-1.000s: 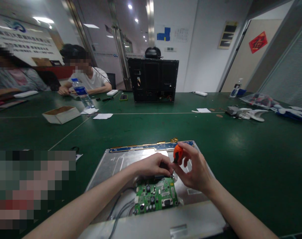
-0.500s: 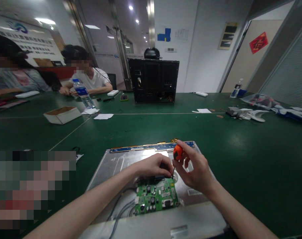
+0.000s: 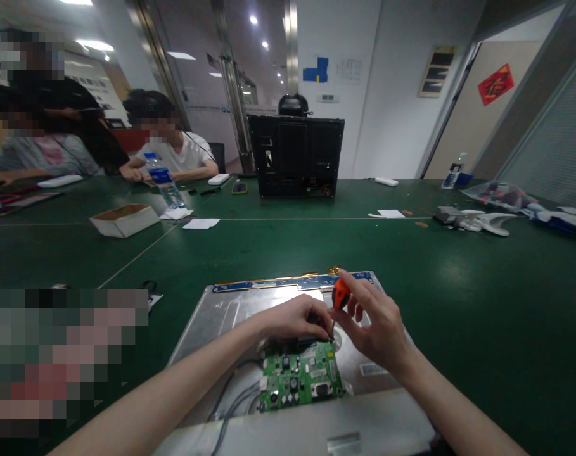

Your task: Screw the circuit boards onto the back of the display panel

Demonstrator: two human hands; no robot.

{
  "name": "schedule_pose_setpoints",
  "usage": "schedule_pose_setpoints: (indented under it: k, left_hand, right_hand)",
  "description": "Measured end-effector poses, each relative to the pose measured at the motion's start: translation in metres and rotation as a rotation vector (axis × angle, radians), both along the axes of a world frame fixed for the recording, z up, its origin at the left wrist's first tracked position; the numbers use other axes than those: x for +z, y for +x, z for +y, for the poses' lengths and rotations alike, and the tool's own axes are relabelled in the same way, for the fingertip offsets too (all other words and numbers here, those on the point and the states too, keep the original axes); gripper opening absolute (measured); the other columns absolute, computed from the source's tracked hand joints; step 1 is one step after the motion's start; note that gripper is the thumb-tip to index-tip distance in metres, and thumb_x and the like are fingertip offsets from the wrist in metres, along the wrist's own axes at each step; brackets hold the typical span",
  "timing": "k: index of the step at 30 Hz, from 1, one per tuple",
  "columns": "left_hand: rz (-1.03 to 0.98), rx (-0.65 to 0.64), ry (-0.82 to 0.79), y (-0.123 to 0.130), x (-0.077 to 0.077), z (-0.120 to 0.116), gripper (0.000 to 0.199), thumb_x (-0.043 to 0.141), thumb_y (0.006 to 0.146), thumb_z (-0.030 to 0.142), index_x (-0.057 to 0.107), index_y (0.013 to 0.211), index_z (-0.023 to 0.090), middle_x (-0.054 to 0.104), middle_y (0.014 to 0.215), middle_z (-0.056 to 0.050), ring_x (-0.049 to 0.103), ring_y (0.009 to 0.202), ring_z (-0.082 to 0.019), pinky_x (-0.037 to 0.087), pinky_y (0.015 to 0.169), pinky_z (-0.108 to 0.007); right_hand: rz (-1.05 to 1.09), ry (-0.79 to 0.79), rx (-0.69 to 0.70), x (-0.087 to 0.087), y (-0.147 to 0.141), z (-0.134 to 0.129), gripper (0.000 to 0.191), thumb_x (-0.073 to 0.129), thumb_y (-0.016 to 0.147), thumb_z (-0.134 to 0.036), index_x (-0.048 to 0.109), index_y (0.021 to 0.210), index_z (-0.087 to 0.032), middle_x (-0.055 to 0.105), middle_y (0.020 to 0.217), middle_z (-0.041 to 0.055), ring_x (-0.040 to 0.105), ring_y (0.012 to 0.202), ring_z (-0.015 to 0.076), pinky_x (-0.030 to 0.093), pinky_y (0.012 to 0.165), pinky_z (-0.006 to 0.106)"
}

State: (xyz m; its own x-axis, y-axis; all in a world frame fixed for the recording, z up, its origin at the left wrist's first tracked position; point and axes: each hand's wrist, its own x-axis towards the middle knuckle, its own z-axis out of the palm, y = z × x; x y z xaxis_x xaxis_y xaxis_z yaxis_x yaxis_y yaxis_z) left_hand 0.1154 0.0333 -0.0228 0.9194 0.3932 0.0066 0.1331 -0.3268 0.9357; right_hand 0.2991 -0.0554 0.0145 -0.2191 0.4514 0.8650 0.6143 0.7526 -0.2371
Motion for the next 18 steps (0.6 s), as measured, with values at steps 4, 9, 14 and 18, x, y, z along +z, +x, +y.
schedule_pose_setpoints:
  k: [4,9,14,18]
  left_hand:
    - [0.015,0.004,-0.014,-0.0001,-0.0033,-0.0007,0.016,0.079,0.081,0.029,0.074,0.081,0.014,0.066,0.075,0.0,0.059,0.069,-0.014,0.047,0.068,-0.022]
    - [0.028,0.002,-0.007,-0.0009,-0.0049,0.0014,0.016,0.079,0.081,0.03,0.074,0.082,0.014,0.066,0.074,0.0,0.058,0.069,-0.014,0.046,0.067,-0.022]
    - [0.023,-0.017,-0.001,-0.0014,-0.003,0.0024,0.009,0.078,0.08,0.023,0.074,0.079,0.015,0.066,0.074,0.001,0.059,0.07,-0.014,0.046,0.067,-0.022]
    - [0.015,-0.026,0.002,-0.0011,-0.0022,0.0013,0.005,0.078,0.08,0.019,0.076,0.082,0.016,0.066,0.072,0.001,0.059,0.069,-0.013,0.046,0.068,-0.022]
  right_hand:
    - [0.017,0.003,0.001,0.0002,-0.0016,-0.0034,0.059,0.053,0.094,-0.017,0.034,0.15,-0.023,0.065,0.079,0.0,0.053,0.05,0.0101,0.047,0.045,0.021]
    - [0.038,0.0,0.007,-0.002,0.0003,-0.0021,0.053,0.056,0.093,-0.02,0.038,0.143,-0.023,0.066,0.084,0.0011,0.052,0.049,0.0091,0.046,0.042,0.019]
    - [0.025,-0.007,0.026,-0.0048,0.0021,0.0025,0.053,0.06,0.095,-0.027,0.039,0.143,-0.027,0.064,0.083,0.0002,0.054,0.054,0.0101,0.046,0.044,0.02]
    - [0.024,-0.012,0.006,-0.0039,-0.0001,0.0004,0.052,0.056,0.096,-0.021,0.039,0.145,-0.026,0.065,0.083,0.0004,0.054,0.053,0.0099,0.047,0.045,0.02]
